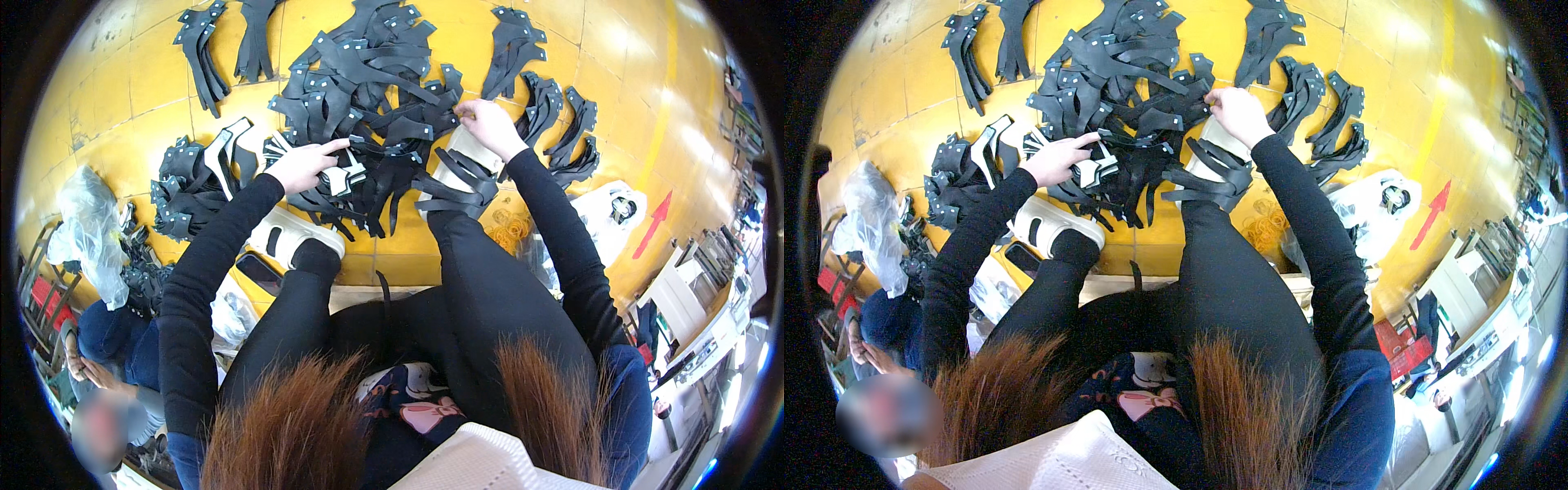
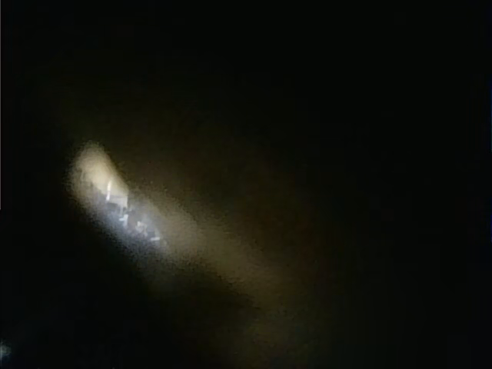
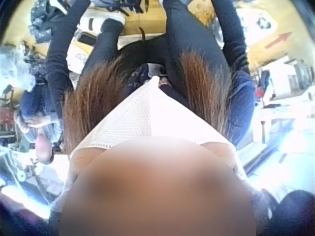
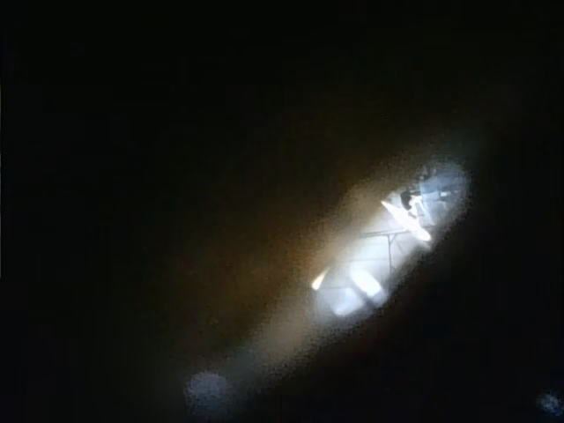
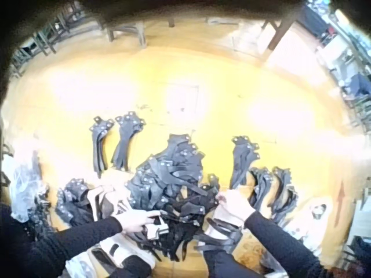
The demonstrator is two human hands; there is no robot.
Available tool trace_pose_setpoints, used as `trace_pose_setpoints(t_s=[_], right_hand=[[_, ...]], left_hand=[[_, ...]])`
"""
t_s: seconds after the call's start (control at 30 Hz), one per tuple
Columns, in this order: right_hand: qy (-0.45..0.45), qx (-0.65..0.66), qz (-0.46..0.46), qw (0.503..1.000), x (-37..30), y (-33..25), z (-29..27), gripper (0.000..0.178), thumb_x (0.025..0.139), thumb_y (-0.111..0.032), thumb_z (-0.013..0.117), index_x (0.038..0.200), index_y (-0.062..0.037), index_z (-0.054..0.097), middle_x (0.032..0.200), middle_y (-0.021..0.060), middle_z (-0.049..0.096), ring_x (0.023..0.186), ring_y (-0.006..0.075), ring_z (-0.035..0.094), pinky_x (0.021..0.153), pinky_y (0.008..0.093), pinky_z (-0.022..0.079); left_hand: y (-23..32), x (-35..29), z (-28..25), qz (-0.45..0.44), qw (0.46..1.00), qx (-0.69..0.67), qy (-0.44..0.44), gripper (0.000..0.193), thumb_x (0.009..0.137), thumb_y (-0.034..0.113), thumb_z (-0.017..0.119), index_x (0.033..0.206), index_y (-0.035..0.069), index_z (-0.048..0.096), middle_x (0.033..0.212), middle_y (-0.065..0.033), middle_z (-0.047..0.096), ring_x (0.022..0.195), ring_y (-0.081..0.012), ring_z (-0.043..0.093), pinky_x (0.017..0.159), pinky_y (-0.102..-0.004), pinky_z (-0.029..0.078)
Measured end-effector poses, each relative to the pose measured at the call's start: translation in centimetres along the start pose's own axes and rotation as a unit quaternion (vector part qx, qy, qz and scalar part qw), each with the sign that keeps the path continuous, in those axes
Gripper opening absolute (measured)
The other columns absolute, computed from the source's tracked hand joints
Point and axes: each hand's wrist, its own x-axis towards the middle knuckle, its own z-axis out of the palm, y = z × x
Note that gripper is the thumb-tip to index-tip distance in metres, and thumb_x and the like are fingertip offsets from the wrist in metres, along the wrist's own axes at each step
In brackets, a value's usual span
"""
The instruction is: The person sits on the floor and repeatedly picks up black shoe parts, aligns them, and places them into a pile. The person handles the parts one at a time, occasionally adjusting their position before stacking them.
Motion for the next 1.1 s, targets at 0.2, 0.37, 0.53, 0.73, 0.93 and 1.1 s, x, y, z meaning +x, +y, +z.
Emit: trace_pose_setpoints(t_s=[0.2, 0.37, 0.53, 0.73, 0.93, 1.1], right_hand=[[0.081, -0.038, -0.071, 0.993, -0.7, 0.7, 1.8, 0.024, 0.076, -0.013, 0.065, 0.1, -0.0105, 0.067, 0.094, 0.0123, 0.062, 0.094, 0.0329, 0.057, 0.083, 0.042, 0.047], [0.06, -0.035, -0.07, 0.995, -0.4, 0.8, 1.3, 0.024, 0.077, -0.015, 0.067, 0.101, -0.0104, 0.065, 0.094, 0.0115, 0.06, 0.095, 0.0325, 0.057, 0.084, 0.0424, 0.047], [0.125, 0.026, -0.102, 0.987, 0.1, -0.2, 0.4, 0.031, 0.082, -0.012, 0.066, 0.113, -0.008, 0.062, 0.101, 0.0134, 0.06, 0.108, 0.0326, 0.056, 0.096, 0.04, 0.044], [0.073, 0.018, -0.107, 0.991, 0.1, -1.6, -0.3, 0.047, 0.087, -0.017, 0.065, 0.132, -0.0131, 0.054, 0.114, 0.0121, 0.059, 0.114, 0.0315, 0.053, 0.1, 0.0389, 0.042], [0.085, -0.013, -0.135, 0.987, -0.3, -2.0, 0.2, 0.051, 0.086, -0.021, 0.065, 0.135, -0.0136, 0.052, 0.127, 0.012, 0.054, 0.118, 0.033, 0.048, 0.102, 0.0408, 0.04], [0.128, 0.006, -0.185, 0.974, 0.1, -1.7, 0.5, 0.052, 0.084, -0.024, 0.066, 0.133, -0.0132, 0.053, 0.118, 0.0131, 0.056, 0.11, 0.0342, 0.051, 0.099, 0.0418, 0.042]], left_hand=[[0.2, -0.1, -0.2, -0.006, 1.0, 0.003, -0.001, 0.028, 0.069, -0.005, 0.062, 0.095, 0.001, 0.062, 0.149, -0.0028, 0.037, 0.103, -0.0278, 0.059, 0.09, -0.0387, 0.05], [0.2, 0.0, -0.3, -0.012, 1.0, 0.008, -0.013, 0.028, 0.068, -0.005, 0.062, 0.096, 0.0, 0.062, 0.15, -0.0034, 0.037, 0.103, -0.028, 0.059, 0.09, -0.0387, 0.05], [0.2, 0.0, -0.3, -0.008, 1.0, 0.012, -0.011, 0.029, 0.068, -0.004, 0.062, 0.097, 0.0, 0.063, 0.15, -0.0039, 0.036, 0.104, -0.0282, 0.059, 0.09, -0.039, 0.05], [0.1, 0.0, -0.2, -0.007, 1.0, 0.011, -0.008, 0.03, 0.068, -0.004, 0.062, 0.098, -0.001, 0.063, 0.15, -0.0041, 0.036, 0.105, -0.0281, 0.059, 0.09, -0.0393, 0.05], [0.2, 0.0, -0.2, -0.002, 1.0, 0.008, 0.001, 0.029, 0.068, -0.005, 0.061, 0.097, 0.0, 0.062, 0.15, -0.004, 0.036, 0.103, -0.0277, 0.059, 0.09, -0.039, 0.049], [0.2, -0.1, -0.2, 0.001, 1.0, 0.013, 0.003, 0.028, 0.068, -0.005, 0.061, 0.096, 0.0, 0.062, 0.149, -0.004, 0.037, 0.102, -0.0277, 0.059, 0.089, -0.0388, 0.05]])
